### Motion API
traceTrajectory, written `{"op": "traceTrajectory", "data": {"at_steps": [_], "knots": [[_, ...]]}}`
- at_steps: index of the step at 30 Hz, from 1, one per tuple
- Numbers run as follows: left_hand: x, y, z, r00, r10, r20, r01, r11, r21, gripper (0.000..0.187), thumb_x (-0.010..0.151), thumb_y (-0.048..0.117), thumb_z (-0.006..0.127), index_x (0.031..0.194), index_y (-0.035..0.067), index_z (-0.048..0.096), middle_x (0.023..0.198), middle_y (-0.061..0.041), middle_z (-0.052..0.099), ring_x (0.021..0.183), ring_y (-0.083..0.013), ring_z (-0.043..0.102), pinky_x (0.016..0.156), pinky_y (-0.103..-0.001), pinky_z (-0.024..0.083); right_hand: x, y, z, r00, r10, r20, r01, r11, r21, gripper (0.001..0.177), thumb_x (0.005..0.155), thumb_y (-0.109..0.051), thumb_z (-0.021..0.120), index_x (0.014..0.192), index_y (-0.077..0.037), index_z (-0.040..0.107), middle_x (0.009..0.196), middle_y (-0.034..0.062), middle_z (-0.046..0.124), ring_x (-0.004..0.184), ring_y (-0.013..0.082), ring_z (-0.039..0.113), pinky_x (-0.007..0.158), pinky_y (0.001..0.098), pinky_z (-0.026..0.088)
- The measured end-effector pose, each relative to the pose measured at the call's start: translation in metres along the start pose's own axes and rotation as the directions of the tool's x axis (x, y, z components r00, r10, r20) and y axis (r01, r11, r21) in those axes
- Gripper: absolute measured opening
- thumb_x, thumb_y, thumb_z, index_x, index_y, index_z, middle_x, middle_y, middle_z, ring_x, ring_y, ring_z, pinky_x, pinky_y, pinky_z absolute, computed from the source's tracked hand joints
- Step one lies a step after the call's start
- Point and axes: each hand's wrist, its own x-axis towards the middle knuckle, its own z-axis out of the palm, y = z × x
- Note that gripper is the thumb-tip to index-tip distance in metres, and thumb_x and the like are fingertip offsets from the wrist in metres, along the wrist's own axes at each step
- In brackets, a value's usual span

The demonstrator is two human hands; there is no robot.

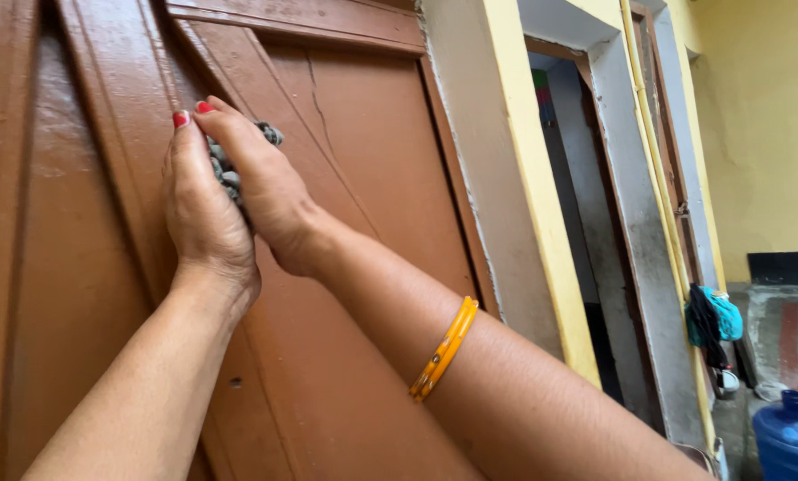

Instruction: The person wipes a brown wooden door with a grey cloth, focusing on the handle, latch, and panels. They dip the cloth into a blue bucket of water and continue wiping the door surface.

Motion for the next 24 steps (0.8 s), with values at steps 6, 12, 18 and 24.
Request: {"op": "traceTrajectory", "data": {"at_steps": [6,12,18,24], "knots": [[-0.017,-0.017,0.032,0.987,-0.156,-0.037,0.154,0.986,-0.068,0.045,0.097,0.053,0.049,0.112,0.012,0.061,0.109,-0.003,0.065,0.101,-0.0150,0.064,0.087,-0.034,0.056,-0.028,-0.021,-0.017,0.935,0.213,-0.283,-0.229,0.973,-0.025,0.058,0.089,-0.052,0.053,0.125,-0.009,0.068,0.121,0.0109,0.069,0.108,0.0237,0.062,0.093,0.0396,0.049],[-0.067,-0.037,0.051,0.916,-0.366,-0.161,0.366,0.930,-0.032,0.042,0.092,0.050,0.052,0.111,0.013,0.061,0.105,0.000,0.064,0.098,-0.0142,0.063,0.083,-0.035,0.055,-0.080,-0.027,-0.038,0.850,0.387,-0.357,-0.407,0.913,0.021,0.050,0.090,-0.047,0.049,0.108,-0.005,0.068,0.108,0.0114,0.069,0.094,0.0227,0.062,0.080,0.0415,0.051],[-0.114,-0.061,0.048,0.882,-0.439,-0.171,0.435,0.898,-0.058,0.038,0.093,0.041,0.055,0.117,0.013,0.063,0.109,0.000,0.065,0.101,-0.0139,0.061,0.086,-0.033,0.055,-0.129,-0.019,-0.049,0.765,0.473,-0.437,-0.480,0.871,0.103,0.043,0.090,-0.039,0.050,0.107,-0.004,0.066,0.105,0.0112,0.068,0.092,0.0210,0.060,0.076,0.0411,0.052],[-0.162,-0.076,0.038,0.795,-0.522,-0.309,0.568,0.819,0.077,0.050,0.096,0.033,0.053,0.142,0.020,0.042,0.124,-0.001,0.061,0.113,-0.0143,0.061,0.092,-0.034,0.054,-0.176,-0.008,-0.054,0.642,0.526,-0.558,-0.588,0.805,0.082,0.047,0.091,-0.032,0.051,0.133,-0.011,0.058,0.122,0.0116,0.063,0.106,0.0234,0.063,0.085,0.0397,0.055]]}}
